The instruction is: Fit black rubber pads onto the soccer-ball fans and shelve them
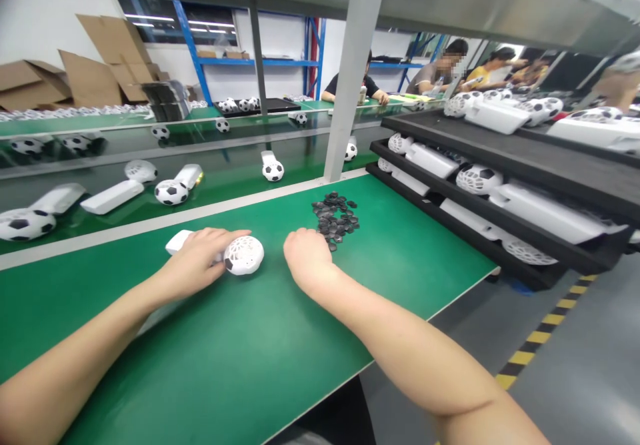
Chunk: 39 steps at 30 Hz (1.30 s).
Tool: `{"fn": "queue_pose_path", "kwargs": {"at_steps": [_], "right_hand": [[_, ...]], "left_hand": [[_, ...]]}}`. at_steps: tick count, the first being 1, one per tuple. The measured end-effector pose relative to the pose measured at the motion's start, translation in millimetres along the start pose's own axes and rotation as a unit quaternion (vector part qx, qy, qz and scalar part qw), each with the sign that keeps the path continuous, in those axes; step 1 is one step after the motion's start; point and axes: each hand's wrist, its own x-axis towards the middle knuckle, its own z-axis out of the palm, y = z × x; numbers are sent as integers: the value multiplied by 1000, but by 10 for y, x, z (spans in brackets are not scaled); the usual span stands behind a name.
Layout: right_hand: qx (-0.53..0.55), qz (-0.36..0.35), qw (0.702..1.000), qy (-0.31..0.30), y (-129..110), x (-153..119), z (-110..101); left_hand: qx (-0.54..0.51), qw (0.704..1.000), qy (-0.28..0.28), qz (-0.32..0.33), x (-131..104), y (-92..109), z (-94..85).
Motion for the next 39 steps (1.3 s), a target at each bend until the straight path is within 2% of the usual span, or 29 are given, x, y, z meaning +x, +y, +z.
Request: {"fn": "queue_pose_path", "kwargs": {"at_steps": [5,7,11,16,18,21,24,27,29,34,39], "right_hand": [[27,5,999,19,220,63,-20],[99,-16,994,51,283,97,-11],[296,-86,944,116,325,166,45],[337,-85,929,129,361,197,75],[377,-134,910,114,310,160,63],[420,-248,872,39,112,63,66],[380,-293,877,-13,-120,-28,111],[333,-284,899,-28,-248,-68,163],[338,-266,902,-28,-267,-76,178],[409,-271,871,-42,-184,-58,151],[467,-228,853,50,3,22,73]], "left_hand": [[-2,1000,3,9,-3,-34,1],[-6,1000,2,5,-7,-22,-6],[-31,999,-12,0,-28,54,-24],[-37,999,3,-14,-7,11,-37],[-30,999,20,-32,24,-90,-48],[-22,997,40,-66,59,-251,-65],[-30,997,39,-66,61,-327,-69],[-33,995,56,-69,44,-314,-52],[-32,995,66,-70,32,-290,-37],[-54,996,62,-39,10,-210,-12],[-82,996,43,-7,-10,-92,-3]]}}
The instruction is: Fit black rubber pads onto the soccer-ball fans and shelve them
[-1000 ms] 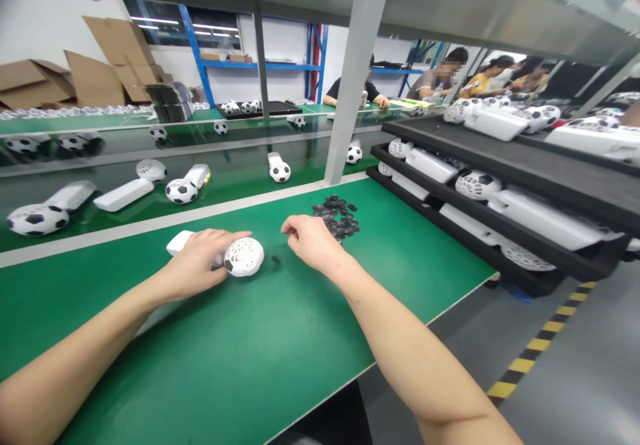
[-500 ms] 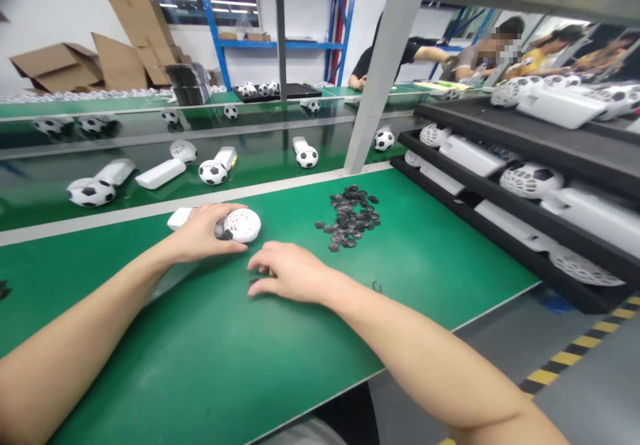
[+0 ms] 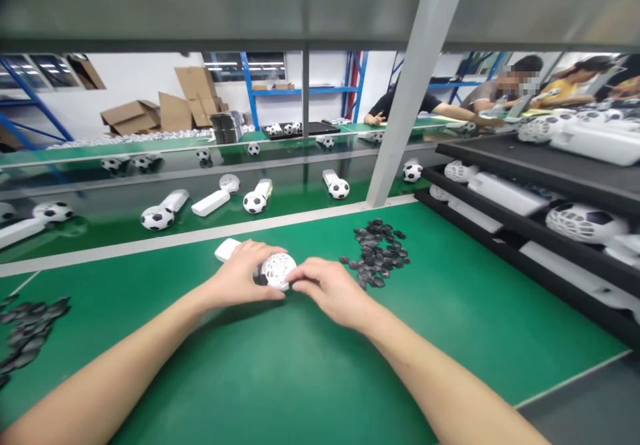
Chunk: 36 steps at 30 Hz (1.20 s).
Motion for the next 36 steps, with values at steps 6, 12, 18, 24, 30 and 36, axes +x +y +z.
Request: {"fn": "queue_pose_path", "kwargs": {"at_steps": [6,12,18,24,30,36], "right_hand": [[3,13,1000,28,-7,-27,-136],[8,8,998,59,-27,-31,-103],[64,37,996,54,-13,-5,-17],[72,19,996,45,31,45,86],[135,60,987,61,83,77,149],[193,80,977,33,123,94,156]], "left_hand": [[-6,1000,-20,4,-1,74,-25],[1,1000,-24,-3,-2,87,-32],[6,1000,-21,-20,-4,116,-6],[3,999,-15,-29,6,155,6],[-11,999,0,-45,6,181,21],[-24,998,-16,-50,8,176,6]]}}
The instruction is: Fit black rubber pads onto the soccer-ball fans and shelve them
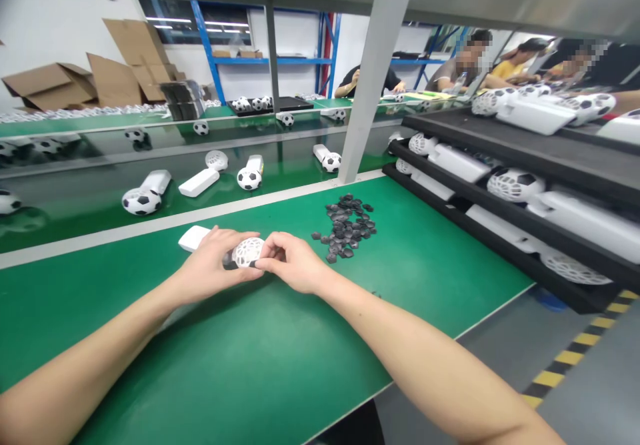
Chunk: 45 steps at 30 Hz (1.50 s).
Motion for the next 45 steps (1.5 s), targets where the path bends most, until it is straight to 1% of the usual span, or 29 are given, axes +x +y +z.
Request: {"fn": "queue_pose_path", "kwargs": {"at_steps": [3,8,11,17,21,25,27,28,29,30,31,32,33,34,35,37,38,39,42,43,45], "right_hand": [[3,0,1000,-3,3,-2,3],[12,9,1000,10,0,-11,44],[31,19,999,13,10,-5,63],[89,89,992,2,9,25,14],[73,64,994,-41,33,23,39],[55,63,996,-40,43,30,65],[4,45,998,-41,36,50,-22],[-52,30,998,-20,33,61,-99],[-128,20,991,18,32,69,-192],[-221,23,973,63,34,73,-293],[-313,39,943,105,39,73,-393],[-389,64,909,132,47,69,-480],[-443,92,880,140,56,64,-546],[-477,116,861,133,64,58,-588],[-494,131,851,119,68,53,-604],[-508,138,845,100,59,48,-566],[-516,139,840,94,47,47,-526],[-525,139,835,90,33,47,-482],[-541,133,825,89,2,48,-397],[-542,130,825,89,0,47,-398],[-542,123,827,85,2,41,-432]], "left_hand": [[-9,1000,-6,5,6,-12,4],[-7,1000,13,18,8,-8,21],[-8,1000,12,23,6,-8,18],[-22,999,4,32,5,-8,-8],[-33,999,9,35,16,6,-5],[-26,999,27,26,9,6,1],[-26,999,15,37,-9,-16,6],[-23,999,7,46,-18,-32,10],[-19,998,3,54,-24,-51,15],[-13,998,5,59,-29,-68,18],[-7,998,10,62,-32,-82,18],[-2,998,13,61,-34,-91,14],[0,998,9,60,-36,-94,4],[0,998,-5,57,-38,-90,-10],[-3,998,-28,52,-42,-79,-25],[-16,996,-83,35,-54,-42,-49],[-27,995,-99,23,-61,-20,-50],[-40,994,-101,11,-67,2,-43],[-80,994,-72,-2,-78,34,-1],[-91,993,-73,4,-77,28,7],[-109,989,-97,22,-71,-7,1]]}}
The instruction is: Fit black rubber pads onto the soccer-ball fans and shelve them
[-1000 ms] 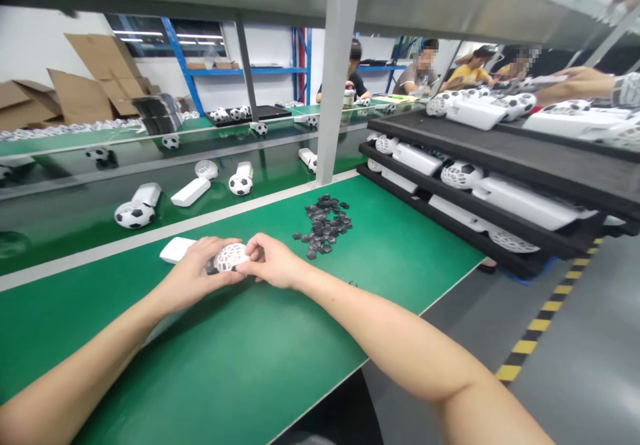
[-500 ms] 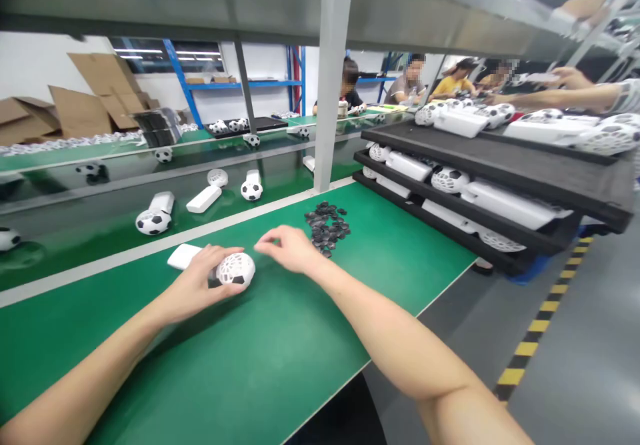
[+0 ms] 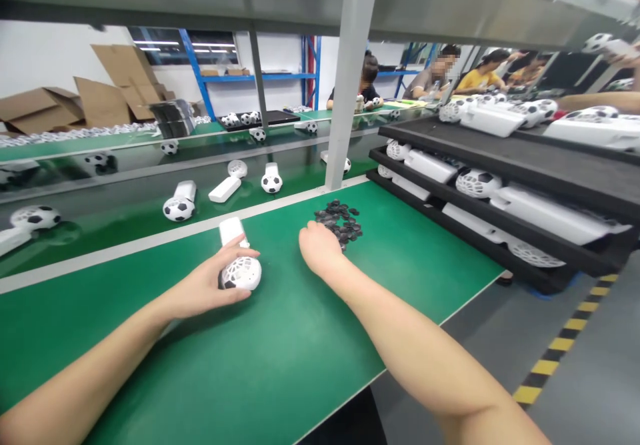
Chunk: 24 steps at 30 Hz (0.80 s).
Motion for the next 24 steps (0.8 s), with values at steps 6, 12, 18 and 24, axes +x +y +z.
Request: {"fn": "queue_pose_path", "kwargs": {"at_steps": [6,12,18,24], "right_hand": [[335,-120,934,-42,-27,-82,-82],[503,-181,840,-95,-241,-212,-48],[569,-142,803,-104,-333,-198,73],[617,-108,770,-119,-364,-169,142]], "left_hand": [[-22,999,-41,12,4,-65,-75],[-22,1000,-2,4,23,-25,-5],[-27,999,17,-6,31,-27,32],[-48,998,28,-1,35,-18,60]]}}
